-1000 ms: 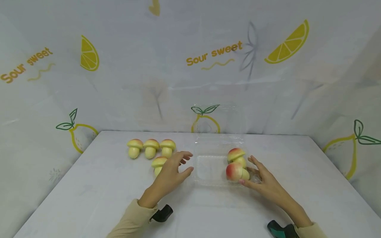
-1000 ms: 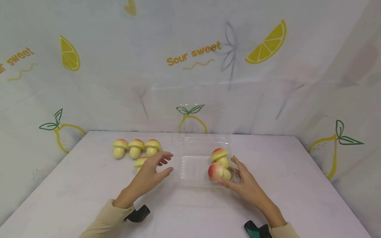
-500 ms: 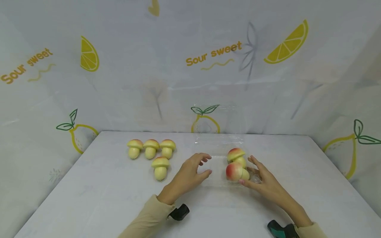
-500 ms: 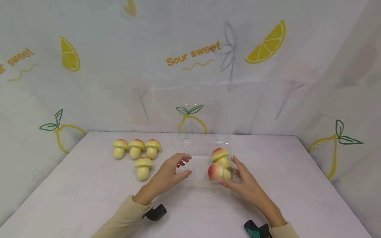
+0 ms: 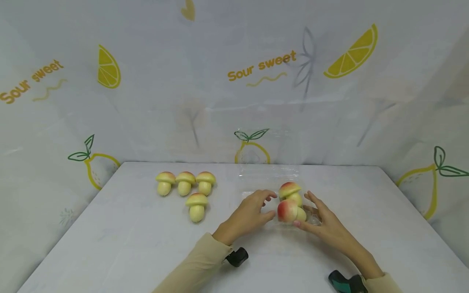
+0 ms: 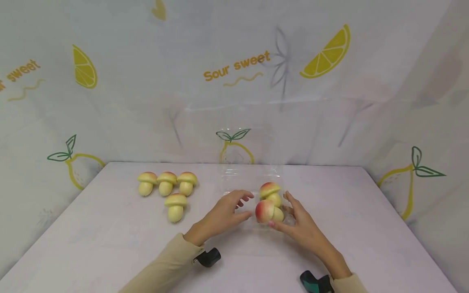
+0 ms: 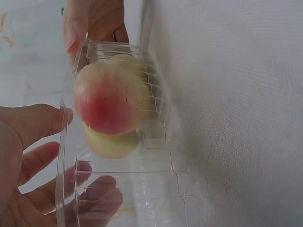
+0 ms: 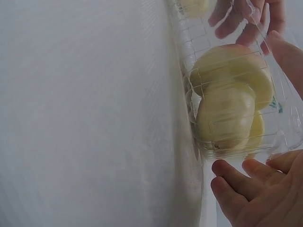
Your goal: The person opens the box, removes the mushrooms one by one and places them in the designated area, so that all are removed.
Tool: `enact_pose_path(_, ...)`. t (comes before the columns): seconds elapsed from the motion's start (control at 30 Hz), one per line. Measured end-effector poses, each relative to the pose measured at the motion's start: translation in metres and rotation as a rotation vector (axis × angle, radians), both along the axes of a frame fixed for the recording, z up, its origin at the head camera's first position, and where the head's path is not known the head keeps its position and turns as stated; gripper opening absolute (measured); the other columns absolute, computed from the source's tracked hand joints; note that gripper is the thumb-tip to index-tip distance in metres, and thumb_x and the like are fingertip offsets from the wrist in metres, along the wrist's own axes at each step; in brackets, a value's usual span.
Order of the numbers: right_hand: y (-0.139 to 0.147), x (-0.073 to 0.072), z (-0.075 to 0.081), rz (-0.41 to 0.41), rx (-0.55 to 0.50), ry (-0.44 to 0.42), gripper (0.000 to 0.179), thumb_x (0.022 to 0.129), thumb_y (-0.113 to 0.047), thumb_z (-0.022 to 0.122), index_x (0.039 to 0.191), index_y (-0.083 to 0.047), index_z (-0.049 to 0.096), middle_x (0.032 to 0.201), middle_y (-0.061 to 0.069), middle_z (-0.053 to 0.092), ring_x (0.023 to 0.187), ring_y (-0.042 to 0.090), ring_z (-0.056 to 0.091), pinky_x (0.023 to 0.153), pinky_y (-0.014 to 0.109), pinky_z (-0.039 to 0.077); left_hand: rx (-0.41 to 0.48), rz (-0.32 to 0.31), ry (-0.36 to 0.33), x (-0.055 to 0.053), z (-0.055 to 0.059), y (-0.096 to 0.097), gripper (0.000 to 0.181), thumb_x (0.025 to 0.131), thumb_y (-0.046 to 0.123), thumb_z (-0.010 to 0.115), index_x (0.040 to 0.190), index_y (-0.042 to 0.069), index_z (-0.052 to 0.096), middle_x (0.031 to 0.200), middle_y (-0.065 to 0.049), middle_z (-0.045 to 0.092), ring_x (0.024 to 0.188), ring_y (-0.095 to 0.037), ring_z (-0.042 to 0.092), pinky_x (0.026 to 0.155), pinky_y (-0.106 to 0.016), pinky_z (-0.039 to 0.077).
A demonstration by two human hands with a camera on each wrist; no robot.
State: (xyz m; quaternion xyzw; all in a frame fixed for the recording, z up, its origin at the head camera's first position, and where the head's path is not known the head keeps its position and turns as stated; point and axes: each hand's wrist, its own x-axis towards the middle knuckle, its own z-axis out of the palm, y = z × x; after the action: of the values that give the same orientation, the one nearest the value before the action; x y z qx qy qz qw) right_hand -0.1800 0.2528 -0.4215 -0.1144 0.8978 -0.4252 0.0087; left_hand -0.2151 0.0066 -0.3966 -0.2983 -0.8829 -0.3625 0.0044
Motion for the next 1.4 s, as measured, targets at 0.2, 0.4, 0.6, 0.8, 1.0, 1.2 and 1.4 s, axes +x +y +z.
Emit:
enact_pose_path(0.2,0.0,-0.001,0.001,0.013,0.007,0.006,0.102,0.089,-0.036,0.073,0.159,-0.003,0.006,0.162,0.025,0.021,0.137,0.048,0.043,0.096,0.076,0.036,-0.044,-0.013,-0.002,-0.004,0.001,0.011,0.041,0.092,0.021,0.07,0.13,0.012,0.059,0.122,-0.01,0.065,0.104,-0.021,0.065,0.085,-0.022,0.051)
enact_pose_path(0.4,0.001,-0.001,0.001,0.018,0.008,-0.001,0.101,0.09,-0.037,0.073,0.159,-0.005,0.006,0.163,0.024,0.02,0.138,0.047,0.042,0.095,0.077,0.036,-0.059,-0.025,-0.027,-0.008,-0.001,0.02,0.041,0.091,0.02,0.069,0.13,0.012,0.06,0.123,-0.008,0.066,0.106,-0.02,0.064,0.086,-0.022,0.051)
enact_pose_path(0.6,0.001,-0.001,0.001,0.019,0.001,-0.011,0.102,0.09,-0.039,0.072,0.159,-0.004,0.005,0.163,0.023,0.019,0.139,0.047,0.041,0.096,0.078,0.034,-0.089,-0.072,-0.011,-0.012,-0.001,0.025,0.042,0.092,0.016,0.066,0.133,0.015,0.062,0.124,-0.001,0.067,0.106,-0.016,0.063,0.087,-0.02,0.049)
enact_pose_path(0.8,0.001,0.0,0.001,0.018,0.0,-0.018,0.102,0.09,-0.039,0.072,0.159,-0.005,0.005,0.163,0.023,0.018,0.139,0.048,0.04,0.096,0.077,0.036,-0.133,-0.124,-0.011,-0.012,-0.002,0.027,0.043,0.095,0.018,0.059,0.138,0.023,0.059,0.124,0.003,0.066,0.109,-0.009,0.056,0.084,-0.017,0.045)
enact_pose_path(1.0,0.002,0.0,0.002,0.014,0.003,-0.019,0.101,0.09,-0.038,0.072,0.159,-0.005,0.005,0.163,0.024,0.019,0.138,0.048,0.041,0.096,0.076,0.036,-0.159,-0.119,-0.03,-0.01,-0.002,0.03,0.041,0.097,0.027,0.06,0.137,0.023,0.058,0.12,0.001,0.064,0.106,-0.009,0.055,0.083,-0.019,0.045)
enact_pose_path(1.2,0.001,0.0,0.002,0.019,-0.014,-0.023,0.1,0.09,-0.035,0.072,0.159,-0.005,0.006,0.163,0.024,0.019,0.139,0.047,0.041,0.098,0.074,0.037,-0.161,-0.065,-0.063,-0.008,-0.001,0.034,0.038,0.094,0.036,0.066,0.13,0.026,0.057,0.119,0.003,0.063,0.104,-0.006,0.056,0.088,-0.022,0.045)
enact_pose_path(1.4,0.001,0.001,0.002,0.011,-0.018,-0.023,0.101,0.09,-0.039,0.072,0.159,-0.005,0.006,0.163,0.023,0.019,0.139,0.047,0.04,0.099,0.074,0.036,-0.142,-0.054,-0.096,-0.012,-0.001,0.029,0.037,0.089,0.028,0.066,0.125,0.023,0.055,0.103,0.008,0.059,0.088,-0.006,0.051,0.076,-0.019,0.042)
